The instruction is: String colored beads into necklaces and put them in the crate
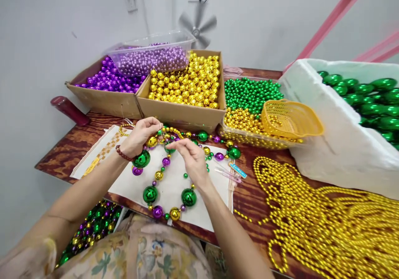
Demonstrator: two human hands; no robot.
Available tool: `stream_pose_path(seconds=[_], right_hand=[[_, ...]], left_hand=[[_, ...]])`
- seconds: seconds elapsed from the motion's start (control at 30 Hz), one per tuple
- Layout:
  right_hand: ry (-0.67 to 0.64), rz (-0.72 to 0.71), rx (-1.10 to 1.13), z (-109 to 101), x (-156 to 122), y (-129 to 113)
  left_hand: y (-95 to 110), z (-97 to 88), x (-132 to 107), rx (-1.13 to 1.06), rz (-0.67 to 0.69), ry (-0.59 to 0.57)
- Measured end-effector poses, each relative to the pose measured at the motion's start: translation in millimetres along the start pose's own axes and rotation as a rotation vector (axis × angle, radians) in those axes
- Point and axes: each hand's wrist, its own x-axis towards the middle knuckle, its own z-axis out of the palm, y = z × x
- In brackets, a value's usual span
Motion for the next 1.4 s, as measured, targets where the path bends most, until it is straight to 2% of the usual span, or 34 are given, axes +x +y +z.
stream_pose_path(seconds=[0.1, 0.2, 0.37, 0.43, 0.53, 0.63, 0.73, 0.77, 0.83, 0.93, 1.0, 1.1, 1.17, 1.23, 1.3, 1.4], right_hand=[[-0.023, -0.237, -0.305, 4.7, -13.2, 21.3], [0.028, -0.434, -0.599, 11.2, -15.4, 35.5], [0.081, -0.543, -0.786, 17.4, -22.3, 38.4], [0.064, -0.581, -0.828, 17.9, -28.6, 40.5], [0.029, -0.587, -0.887, 19.9, -38.6, 50.9], [-0.075, -0.487, -0.901, 22.7, -49.4, 65.5], [-0.216, -0.271, -0.848, 20.9, -62.1, 72.1], [-0.211, -0.189, -0.808, 18.8, -66.2, 70.6], [-0.122, -0.042, -0.7, 14.3, -72.2, 62.1], [-0.016, 0.142, -0.55, 15.3, -74.0, 45.4], [-0.024, 0.28, -0.42, 24.3, -72.0, 40.2], [-0.036, 0.532, -0.055, 41.3, -70.1, 44.3], [-0.057, 0.634, 0.121, 45.2, -69.8, 48.4], [-0.097, 0.656, 0.155, 38.9, -67.4, 47.9], [-0.138, 0.621, 0.083, 25.8, -60.1, 42.3], [-0.186, 0.488, -0.245, 10.3, -42.3, 30.4]], left_hand=[[2.8, 3.2, -7.8, 0.034, -0.024, -0.121], [-1.1, 5.0, -16.5, 0.014, -0.14, -0.232], [-22.1, -4.9, -28.9, -0.052, -0.413, -0.284], [-32.1, -9.2, -33.7, -0.089, -0.459, -0.259], [-45.3, -10.8, -40.3, -0.098, -0.45, -0.208], [-56.4, -9.8, -44.6, -0.086, -0.372, -0.138], [-68.7, -12.1, -45.2, -0.098, -0.301, -0.026], [-73.3, -13.5, -44.8, -0.101, -0.285, 0.017], [-82.6, -15.9, -43.4, -0.093, -0.255, 0.083], [-93.3, -15.0, -41.5, -0.051, -0.216, 0.115], [-96.9, -12.0, -40.9, -0.03, -0.204, 0.118], [-99.0, -9.9, -40.9, -0.005, -0.208, 0.12], [-100.6, -12.5, -40.9, 0.02, -0.205, 0.115], [-103.1, -17.2, -40.4, 0.043, -0.193, 0.116], [-105.9, -21.7, -39.7, 0.049, -0.2, 0.114], [-109.1, -23.8, -39.0, 0.039, -0.223, 0.104]])
